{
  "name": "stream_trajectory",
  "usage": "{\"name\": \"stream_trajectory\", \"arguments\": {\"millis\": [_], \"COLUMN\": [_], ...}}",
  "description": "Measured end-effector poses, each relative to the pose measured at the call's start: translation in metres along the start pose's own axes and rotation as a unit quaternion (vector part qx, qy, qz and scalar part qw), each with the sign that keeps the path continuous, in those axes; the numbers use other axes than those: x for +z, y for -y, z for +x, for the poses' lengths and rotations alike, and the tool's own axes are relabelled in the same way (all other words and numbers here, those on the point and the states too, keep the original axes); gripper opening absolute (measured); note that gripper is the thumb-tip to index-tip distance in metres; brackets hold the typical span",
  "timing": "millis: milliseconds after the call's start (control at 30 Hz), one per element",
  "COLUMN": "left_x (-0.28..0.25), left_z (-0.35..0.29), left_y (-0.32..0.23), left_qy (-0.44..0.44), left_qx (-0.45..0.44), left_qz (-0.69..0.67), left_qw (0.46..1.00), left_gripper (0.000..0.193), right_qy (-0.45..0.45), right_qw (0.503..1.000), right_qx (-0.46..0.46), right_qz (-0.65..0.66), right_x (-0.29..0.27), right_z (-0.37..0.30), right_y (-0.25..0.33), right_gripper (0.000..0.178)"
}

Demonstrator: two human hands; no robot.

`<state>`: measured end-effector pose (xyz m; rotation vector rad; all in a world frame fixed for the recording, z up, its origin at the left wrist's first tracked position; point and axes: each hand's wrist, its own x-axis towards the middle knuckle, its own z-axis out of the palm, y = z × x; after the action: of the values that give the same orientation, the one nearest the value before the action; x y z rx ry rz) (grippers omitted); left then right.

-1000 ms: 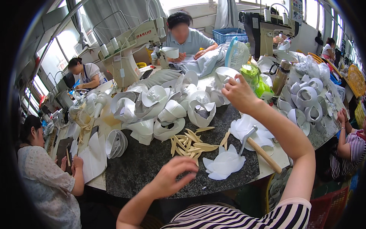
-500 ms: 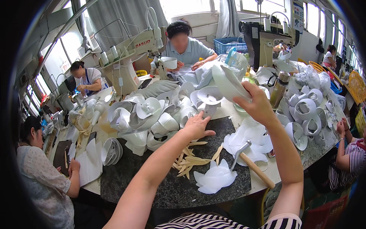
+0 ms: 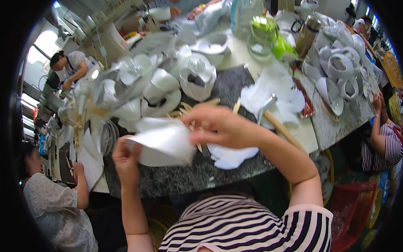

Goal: The person assembles shoe uppers by inserting lining and stiffener pieces into the fabric collars and folding and pressing the edges by hand.

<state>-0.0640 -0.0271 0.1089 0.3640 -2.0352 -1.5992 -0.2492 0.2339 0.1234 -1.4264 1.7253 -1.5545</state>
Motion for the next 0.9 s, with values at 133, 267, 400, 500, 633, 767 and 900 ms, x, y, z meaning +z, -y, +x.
{"name": "stream_trajectory", "arguments": {"millis": [133,267,400,500,633,767,900], "left_x": [-0.038,-0.016,-0.021,-0.038,-0.027,0.038,0.107], "left_z": [-0.049,-0.103,-0.109,-0.122,-0.124,-0.100,-0.084], "left_y": [0.060,0.093,0.068,0.046,0.015,0.017,0.039], "left_qy": [-0.211,-0.224,-0.039,0.096,0.177,0.236,0.291], "left_qx": [-0.182,-0.273,-0.425,-0.440,-0.347,-0.303,-0.262], "left_qz": [-0.154,-0.211,-0.207,-0.045,0.041,-0.085,-0.081], "left_qw": [0.948,0.911,0.880,0.892,0.920,0.919,0.916], "left_gripper": [0.035,0.044,0.040,0.031,0.023,0.028,0.064], "right_qy": [-0.148,-0.125,-0.114,-0.053,0.074,-0.029,-0.068], "right_qw": [0.982,0.969,0.920,0.926,0.932,0.935,0.940], "right_qx": [0.115,0.153,0.124,0.224,0.160,0.161,0.166], "right_qz": [-0.011,-0.151,-0.355,-0.299,-0.317,-0.314,-0.290], "right_x": [-0.015,0.000,0.007,-0.001,0.025,0.039,0.048], "right_z": [-0.006,-0.020,-0.040,-0.043,-0.071,-0.091,-0.092], "right_y": [-0.026,-0.039,-0.063,-0.041,-0.034,-0.042,-0.042], "right_gripper": [0.026,0.019,0.014,0.019,0.041,0.036,0.027]}}
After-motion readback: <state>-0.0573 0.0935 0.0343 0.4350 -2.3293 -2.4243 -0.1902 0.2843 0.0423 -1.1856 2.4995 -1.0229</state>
